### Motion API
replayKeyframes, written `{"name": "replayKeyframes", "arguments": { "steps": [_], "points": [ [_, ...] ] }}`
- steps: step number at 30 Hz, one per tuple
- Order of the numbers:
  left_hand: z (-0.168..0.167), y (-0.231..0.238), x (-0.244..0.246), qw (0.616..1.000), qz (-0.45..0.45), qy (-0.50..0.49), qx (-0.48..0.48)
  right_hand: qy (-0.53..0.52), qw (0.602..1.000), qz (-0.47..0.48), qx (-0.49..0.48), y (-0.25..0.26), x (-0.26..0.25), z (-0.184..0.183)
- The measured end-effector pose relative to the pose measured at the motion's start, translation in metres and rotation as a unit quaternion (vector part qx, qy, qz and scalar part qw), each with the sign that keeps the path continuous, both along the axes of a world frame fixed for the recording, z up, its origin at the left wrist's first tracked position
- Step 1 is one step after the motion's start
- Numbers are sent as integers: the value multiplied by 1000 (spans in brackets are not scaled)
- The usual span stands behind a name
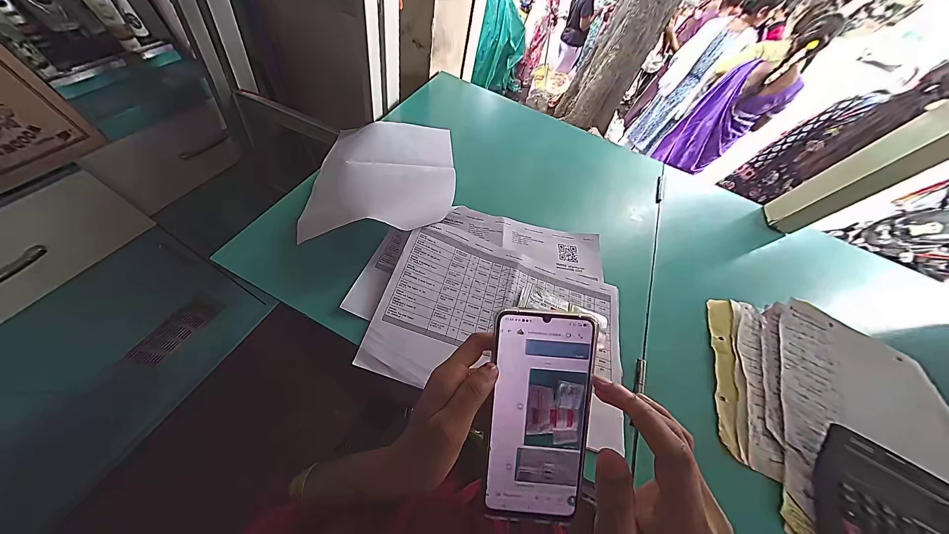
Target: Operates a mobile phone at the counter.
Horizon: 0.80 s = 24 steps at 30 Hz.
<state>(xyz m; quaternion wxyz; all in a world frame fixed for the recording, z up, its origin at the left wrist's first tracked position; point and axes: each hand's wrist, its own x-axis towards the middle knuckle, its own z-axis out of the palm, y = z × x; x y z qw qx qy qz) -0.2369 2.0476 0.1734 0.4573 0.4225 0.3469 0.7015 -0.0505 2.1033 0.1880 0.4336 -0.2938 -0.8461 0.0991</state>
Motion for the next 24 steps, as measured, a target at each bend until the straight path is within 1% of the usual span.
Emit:
{"name": "replayKeyframes", "arguments": {
  "steps": [3,5,14,24],
  "points": [
    [0,-1,0,1000,26,-1,-9,-7,1000,12,-13,-2,3,2],
    [0,-1,-1,999,38,-4,-15,-17,1000,17,-4,-2,7,2],
    [-4,-1,-2,998,49,-22,-35,-60,984,90,140,-16,29,-16],
    [-5,-1,-2,998,43,-20,-36,-58,983,80,156,-24,28,-21]
  ]
}}
